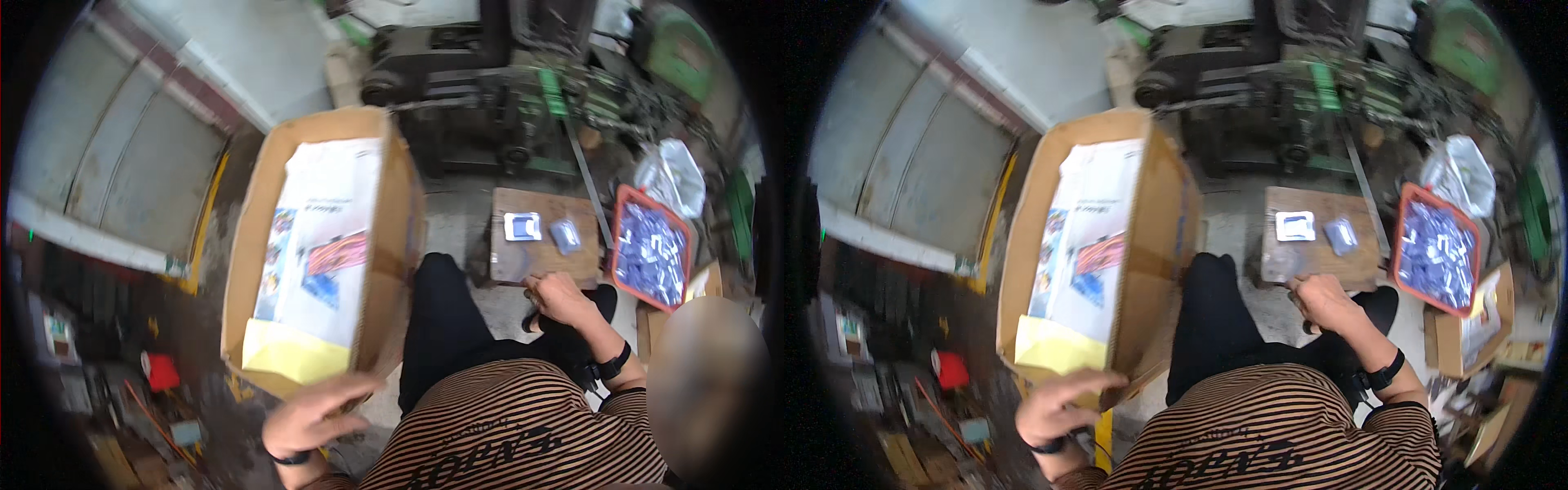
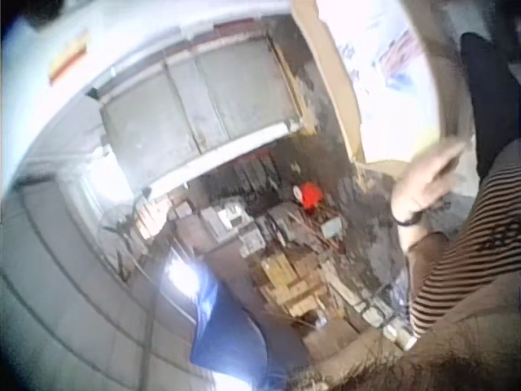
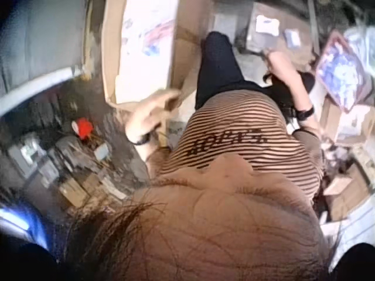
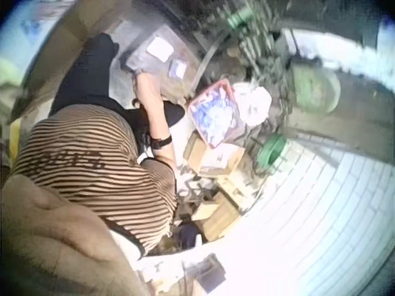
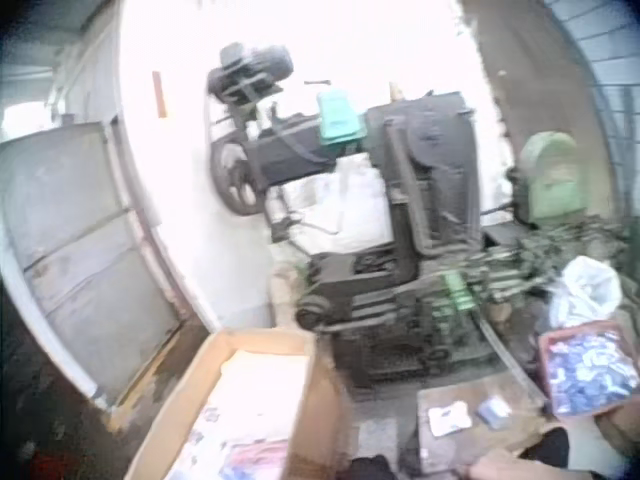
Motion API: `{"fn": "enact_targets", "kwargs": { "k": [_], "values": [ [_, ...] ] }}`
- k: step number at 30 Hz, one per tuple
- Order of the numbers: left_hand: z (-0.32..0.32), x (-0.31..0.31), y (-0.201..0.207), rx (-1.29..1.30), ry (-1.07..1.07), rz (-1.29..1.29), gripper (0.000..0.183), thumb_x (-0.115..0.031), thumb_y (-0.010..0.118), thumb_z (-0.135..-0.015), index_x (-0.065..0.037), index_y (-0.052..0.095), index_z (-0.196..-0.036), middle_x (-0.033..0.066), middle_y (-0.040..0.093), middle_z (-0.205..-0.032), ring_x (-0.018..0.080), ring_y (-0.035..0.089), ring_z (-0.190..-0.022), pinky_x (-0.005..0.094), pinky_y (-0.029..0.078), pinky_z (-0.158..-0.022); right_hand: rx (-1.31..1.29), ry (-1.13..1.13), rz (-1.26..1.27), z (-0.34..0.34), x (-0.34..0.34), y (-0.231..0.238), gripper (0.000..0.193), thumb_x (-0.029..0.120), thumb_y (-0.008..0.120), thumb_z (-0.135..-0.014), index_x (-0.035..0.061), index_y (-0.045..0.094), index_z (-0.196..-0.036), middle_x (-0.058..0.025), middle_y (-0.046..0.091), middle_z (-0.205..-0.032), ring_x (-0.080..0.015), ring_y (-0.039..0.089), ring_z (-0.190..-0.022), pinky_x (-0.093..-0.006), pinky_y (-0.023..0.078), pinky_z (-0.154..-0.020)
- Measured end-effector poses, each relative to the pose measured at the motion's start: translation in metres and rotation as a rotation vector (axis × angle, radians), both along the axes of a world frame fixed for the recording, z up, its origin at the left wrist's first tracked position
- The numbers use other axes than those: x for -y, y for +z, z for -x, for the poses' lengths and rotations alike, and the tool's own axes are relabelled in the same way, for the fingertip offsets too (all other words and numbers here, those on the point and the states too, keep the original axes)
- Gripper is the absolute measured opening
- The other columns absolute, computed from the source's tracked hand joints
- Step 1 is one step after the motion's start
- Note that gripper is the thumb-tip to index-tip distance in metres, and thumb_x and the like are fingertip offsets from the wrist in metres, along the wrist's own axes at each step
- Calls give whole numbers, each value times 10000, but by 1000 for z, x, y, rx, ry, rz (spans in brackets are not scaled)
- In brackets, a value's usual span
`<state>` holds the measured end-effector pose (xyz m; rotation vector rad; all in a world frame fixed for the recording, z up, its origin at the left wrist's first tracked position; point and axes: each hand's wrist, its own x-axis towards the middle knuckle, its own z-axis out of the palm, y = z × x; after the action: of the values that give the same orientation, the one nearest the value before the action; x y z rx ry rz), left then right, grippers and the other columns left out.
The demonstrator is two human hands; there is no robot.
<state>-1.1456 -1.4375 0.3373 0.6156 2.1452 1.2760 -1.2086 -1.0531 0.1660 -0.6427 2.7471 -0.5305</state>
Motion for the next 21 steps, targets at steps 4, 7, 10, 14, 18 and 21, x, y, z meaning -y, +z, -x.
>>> {"fn": "enact_targets", "kwargs": {
  "k": [4,7,10,14,18,21],
  "values": [
    [-27,-32,-37,230,154,-144,360,10,611,-774,22,555,-1130,155,603,-1085,241,573,-1000,315,426,-883,20,-379,-72,-29,-85,-75,212,71,564,-692,41,621,-894,-207,604,-771,-384,586,-762,-473,461,-664],
    [-5,-24,-37,-45,563,1,169,-37,575,-814,33,628,-959,89,666,-881,156,607,-841,304,473,-806,-62,-684,-36,-30,-128,-103,204,71,565,-709,46,633,-899,-215,609,-793,-392,585,-776,-473,463,-687],
    [72,-3,-23,-296,825,384,270,-164,468,-926,57,614,-980,119,656,-921,181,601,-861,295,456,-803,-201,-839,142,-19,-149,-126,273,42,555,-730,31,594,-1000,-228,596,-928,-396,568,-866,-450,453,-747],
    [198,45,-77,-672,601,536,507,-301,441,-916,29,377,-1296,228,417,-1312,342,383,-1232,379,286,-1033,-359,-883,175,1,-161,-174,358,112,536,-789,38,546,-1138,-226,559,-1062,-400,543,-951,-436,439,-799],
    [266,54,-148,-839,280,736,607,-328,459,-895,24,273,-1353,206,248,-1425,335,217,-1331,393,200,-1083,-67,-936,140,25,-125,-155,535,117,527,-805,27,379,-1312,-227,402,-1320,-375,399,-1207,-402,354,-971],
    [303,23,-185,-804,166,733,628,-330,454,-891,20,243,-1368,187,188,-1454,312,155,-1358,429,159,-1093,-304,-855,-51,30,-152,-229,495,201,470,-873,72,358,-1337,-228,450,-1277,-393,456,-1140,-419,377,-935]
  ]
}}
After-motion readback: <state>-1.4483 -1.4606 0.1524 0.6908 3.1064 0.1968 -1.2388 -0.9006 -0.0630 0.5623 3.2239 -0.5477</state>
